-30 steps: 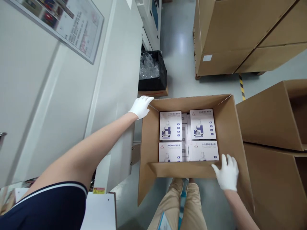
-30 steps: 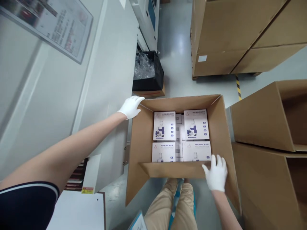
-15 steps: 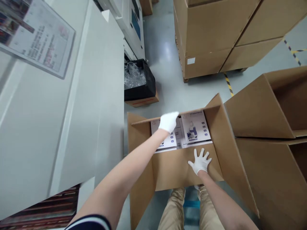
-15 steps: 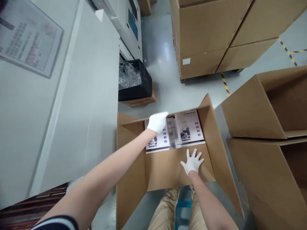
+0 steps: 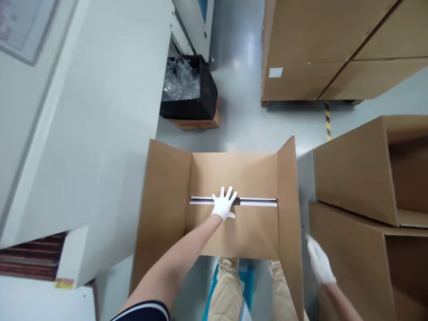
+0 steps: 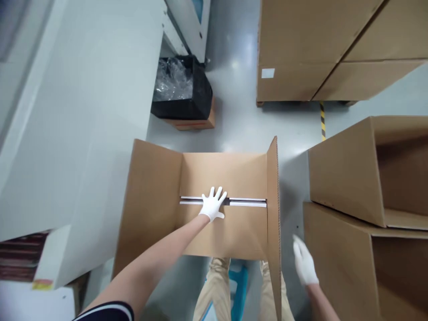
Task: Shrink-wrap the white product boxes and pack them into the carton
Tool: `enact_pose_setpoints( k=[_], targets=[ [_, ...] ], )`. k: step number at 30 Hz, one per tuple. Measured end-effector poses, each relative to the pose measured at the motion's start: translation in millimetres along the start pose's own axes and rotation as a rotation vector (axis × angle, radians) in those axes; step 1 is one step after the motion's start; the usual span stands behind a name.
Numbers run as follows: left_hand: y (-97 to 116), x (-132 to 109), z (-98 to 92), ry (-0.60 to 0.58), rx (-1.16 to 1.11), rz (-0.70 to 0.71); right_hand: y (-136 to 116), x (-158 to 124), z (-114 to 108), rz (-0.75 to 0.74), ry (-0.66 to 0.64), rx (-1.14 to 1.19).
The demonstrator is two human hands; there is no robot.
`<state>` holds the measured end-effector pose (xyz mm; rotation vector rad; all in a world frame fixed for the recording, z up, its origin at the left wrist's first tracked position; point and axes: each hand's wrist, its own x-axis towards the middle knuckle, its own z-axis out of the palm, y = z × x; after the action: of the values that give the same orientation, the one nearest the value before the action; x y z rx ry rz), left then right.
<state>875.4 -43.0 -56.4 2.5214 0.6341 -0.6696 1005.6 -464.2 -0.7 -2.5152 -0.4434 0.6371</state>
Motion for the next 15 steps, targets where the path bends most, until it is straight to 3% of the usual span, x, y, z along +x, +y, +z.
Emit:
enact_pose_setpoints(
  k=[1, 3, 5, 7, 9, 11, 13, 15],
  targets=[
    [4, -1, -2.3, 0.004, -0.011, -0.011, -16, 45, 6, -0.069, -0.033, 0.028],
    [13, -5, -14.3, 0.016, -0.033, -0.025, -74, 117, 45, -0.274, -0.117, 0.074],
    [13, -19, -39.8, 0.044, -0.053, -0.021, -141, 153, 99, -0.410, -0.170, 0.023],
    [-6, -51, -78.7, 0.113, -0.063, -0.024, -188, 161, 144, -0.490, -0.248, -0.184],
    [-44, -103, -122.2, 0.257, -0.054, -0.101, -205, 160, 170, -0.538, -0.292, -0.327],
    [-90, -159, -154.6, 0.563, -0.058, -0.369, -202, 158, 179, -0.555, -0.293, -0.365],
    [-121, -196, -161.1, 0.663, -0.181, -0.615, -196, 159, 177, -0.551, -0.286, -0.381],
    [-118, -199, -137.8, 0.543, -0.437, -0.678, -196, 161, 171, -0.542, -0.295, -0.409]
  ],
)
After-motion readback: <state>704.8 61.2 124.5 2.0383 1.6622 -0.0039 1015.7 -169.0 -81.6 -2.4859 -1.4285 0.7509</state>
